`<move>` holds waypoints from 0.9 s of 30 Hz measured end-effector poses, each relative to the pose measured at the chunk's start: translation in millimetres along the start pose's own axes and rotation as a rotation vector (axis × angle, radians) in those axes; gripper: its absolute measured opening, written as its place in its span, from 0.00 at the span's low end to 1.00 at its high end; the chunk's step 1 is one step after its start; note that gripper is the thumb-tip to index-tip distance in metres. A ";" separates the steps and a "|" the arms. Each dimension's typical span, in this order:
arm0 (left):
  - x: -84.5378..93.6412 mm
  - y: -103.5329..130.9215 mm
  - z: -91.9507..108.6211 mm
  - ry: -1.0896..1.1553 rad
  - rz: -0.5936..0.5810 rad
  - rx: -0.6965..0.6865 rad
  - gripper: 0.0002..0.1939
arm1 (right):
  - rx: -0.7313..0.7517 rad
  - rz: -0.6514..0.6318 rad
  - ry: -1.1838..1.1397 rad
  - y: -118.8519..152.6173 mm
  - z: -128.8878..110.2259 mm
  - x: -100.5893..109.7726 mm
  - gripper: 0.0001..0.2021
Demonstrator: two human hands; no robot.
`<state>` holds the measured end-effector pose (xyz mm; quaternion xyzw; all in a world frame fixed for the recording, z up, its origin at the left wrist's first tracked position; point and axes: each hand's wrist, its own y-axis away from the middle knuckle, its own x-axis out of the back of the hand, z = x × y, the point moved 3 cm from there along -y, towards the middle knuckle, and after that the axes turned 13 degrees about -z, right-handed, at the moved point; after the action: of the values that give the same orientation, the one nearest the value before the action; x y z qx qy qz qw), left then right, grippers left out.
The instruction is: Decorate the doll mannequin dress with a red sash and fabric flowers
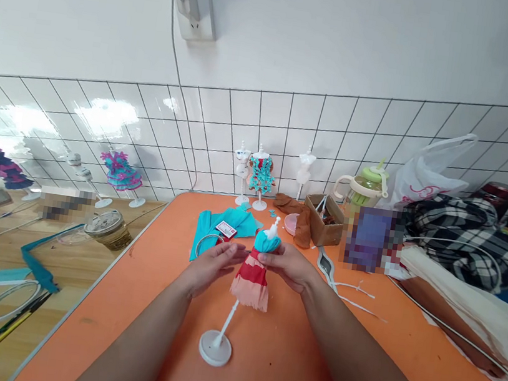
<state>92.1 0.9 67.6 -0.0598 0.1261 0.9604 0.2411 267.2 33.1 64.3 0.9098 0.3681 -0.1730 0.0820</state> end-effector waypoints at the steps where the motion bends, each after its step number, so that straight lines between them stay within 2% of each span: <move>1: 1.9 3.7 7.6 -0.067 0.046 -0.014 0.26 | -0.023 0.019 -0.025 -1.1 3.0 1.6 0.17; 3: -3.9 10.0 22.4 -0.182 0.059 -0.045 0.30 | -0.046 0.038 -0.035 -1.6 5.3 0.6 0.17; 7: -28.6 14.3 40.2 -0.354 -0.104 -0.040 0.28 | 0.023 0.021 0.004 1.8 -1.5 -10.3 0.15; 9: -31.7 15.5 41.5 -0.349 -0.166 0.009 0.26 | 0.031 0.042 0.029 3.9 -4.3 -12.7 0.15; 11: -28.8 19.6 41.5 -0.344 -0.172 0.012 0.26 | 0.022 0.061 0.045 5.0 -5.4 -12.6 0.16; 13: -25.6 27.2 42.6 -0.425 -0.088 -0.046 0.28 | 0.029 0.059 0.044 5.2 -6.4 -11.4 0.17; 15: -27.8 37.3 45.1 -0.591 0.077 -0.131 0.29 | 0.051 0.075 0.038 5.1 -7.8 -9.8 0.17; 18: -42.3 49.2 50.9 -0.830 0.309 -0.274 0.31 | 0.089 0.137 0.026 5.5 -10.6 -7.9 0.18; 20: -49.9 49.5 54.7 -0.873 0.376 -0.319 0.32 | 0.108 0.150 0.027 6.3 -12.7 -8.9 0.18; 22: -49.5 42.8 57.0 -0.742 0.327 -0.278 0.29 | 0.125 0.137 0.060 8.0 -15.7 -11.8 0.17; 25: -43.5 27.7 57.7 -0.399 0.035 -0.155 0.22 | 0.145 0.068 0.111 12.6 -22.0 -19.6 0.18; 27: -39.1 21.5 58.2 -0.270 -0.081 -0.126 0.20 | 0.157 0.038 0.128 16.3 -26.5 -24.8 0.18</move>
<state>112.9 -19.2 135.0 0.0497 0.0294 0.9553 0.2900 268.8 12.8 98.5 0.9295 0.3405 -0.1412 -0.0099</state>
